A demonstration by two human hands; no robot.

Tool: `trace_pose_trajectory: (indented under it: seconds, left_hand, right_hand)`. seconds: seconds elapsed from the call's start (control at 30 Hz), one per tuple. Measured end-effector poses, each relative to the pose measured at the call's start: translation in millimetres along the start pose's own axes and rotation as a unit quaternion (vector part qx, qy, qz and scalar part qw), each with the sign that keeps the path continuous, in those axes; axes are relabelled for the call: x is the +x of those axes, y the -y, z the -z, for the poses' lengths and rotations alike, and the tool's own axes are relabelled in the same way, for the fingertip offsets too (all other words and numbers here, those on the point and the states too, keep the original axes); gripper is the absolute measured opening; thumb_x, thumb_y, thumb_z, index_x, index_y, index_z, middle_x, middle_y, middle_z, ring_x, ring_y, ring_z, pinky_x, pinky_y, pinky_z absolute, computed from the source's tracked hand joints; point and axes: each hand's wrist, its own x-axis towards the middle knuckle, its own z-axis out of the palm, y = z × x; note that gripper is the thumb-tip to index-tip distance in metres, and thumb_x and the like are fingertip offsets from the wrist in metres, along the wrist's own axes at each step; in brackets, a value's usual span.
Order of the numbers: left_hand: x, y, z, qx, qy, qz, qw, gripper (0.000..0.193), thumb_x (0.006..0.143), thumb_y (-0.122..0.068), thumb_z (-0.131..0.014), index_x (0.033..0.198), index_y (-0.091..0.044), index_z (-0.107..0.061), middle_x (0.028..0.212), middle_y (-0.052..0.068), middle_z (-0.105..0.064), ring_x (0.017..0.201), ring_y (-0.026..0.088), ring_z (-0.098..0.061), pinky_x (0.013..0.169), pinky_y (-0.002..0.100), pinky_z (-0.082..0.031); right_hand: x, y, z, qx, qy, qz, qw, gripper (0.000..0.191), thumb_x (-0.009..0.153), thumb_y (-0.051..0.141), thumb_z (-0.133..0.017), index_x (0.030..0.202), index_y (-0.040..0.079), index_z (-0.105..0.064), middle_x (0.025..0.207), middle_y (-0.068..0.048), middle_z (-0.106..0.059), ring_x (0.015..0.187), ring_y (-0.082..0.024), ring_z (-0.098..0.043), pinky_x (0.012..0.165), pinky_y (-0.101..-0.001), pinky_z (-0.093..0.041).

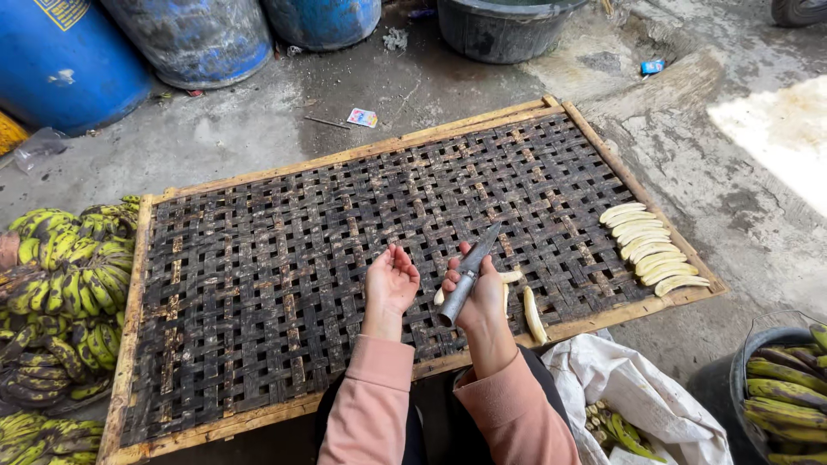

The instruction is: The person sits on the ground and peels green bananas with a knife, cutting the peel and pulling it off by hand. Peeled bananas are placed in rows on a woven bamboo mat, and discarded peels are dropped into a white sack beside them.

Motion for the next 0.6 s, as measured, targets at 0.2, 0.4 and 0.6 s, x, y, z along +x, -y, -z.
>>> trace_pose_trajectory:
  seconds: [0.2, 0.4, 0.6]
  left_hand:
    - [-2, -1, -6, -0.001, -0.004, -0.001, 1.000, 0.013, 0.100, -0.026, -0.059, 0.104, -0.016, -0.066, 0.094, -0.006, -0.065, 0.084, 0.007, -0.062, 0.071, 0.027, -0.046]
    - [-11, 1, -12, 0.000, -0.006, -0.001, 1.000, 0.014, 0.100, -0.026, -0.058, 0.104, -0.016, -0.066, 0.095, -0.006, -0.065, 0.083, 0.007, -0.061, 0.071, 0.027, -0.045]
    - [-16, 2, -11, 0.007, -0.002, -0.010, 1.000, 0.013, 0.101, -0.025, -0.058, 0.105, -0.015, -0.066, 0.095, -0.005, -0.066, 0.083, 0.007, -0.062, 0.072, 0.027, -0.046]
  right_hand:
    - [1, 1, 0, 0.004, 0.003, 0.003, 1.000, 0.051, 0.110, 0.049, -0.026, 0.132, 0.013, -0.055, 0.085, -0.009, -0.059, 0.062, -0.016, -0.048, 0.054, -0.0296, -0.043]
    - [0, 2, -2, 0.002, -0.005, -0.002, 1.000, 0.051, 0.109, 0.049, -0.027, 0.132, 0.013, -0.056, 0.086, -0.009, -0.059, 0.062, -0.016, -0.048, 0.053, -0.0298, -0.043]
    - [-5, 2, -3, 0.001, -0.013, 0.001, 1.000, 0.050, 0.110, 0.049, -0.027, 0.132, 0.014, -0.055, 0.087, -0.009, -0.060, 0.062, -0.016, -0.048, 0.053, -0.0296, -0.043]
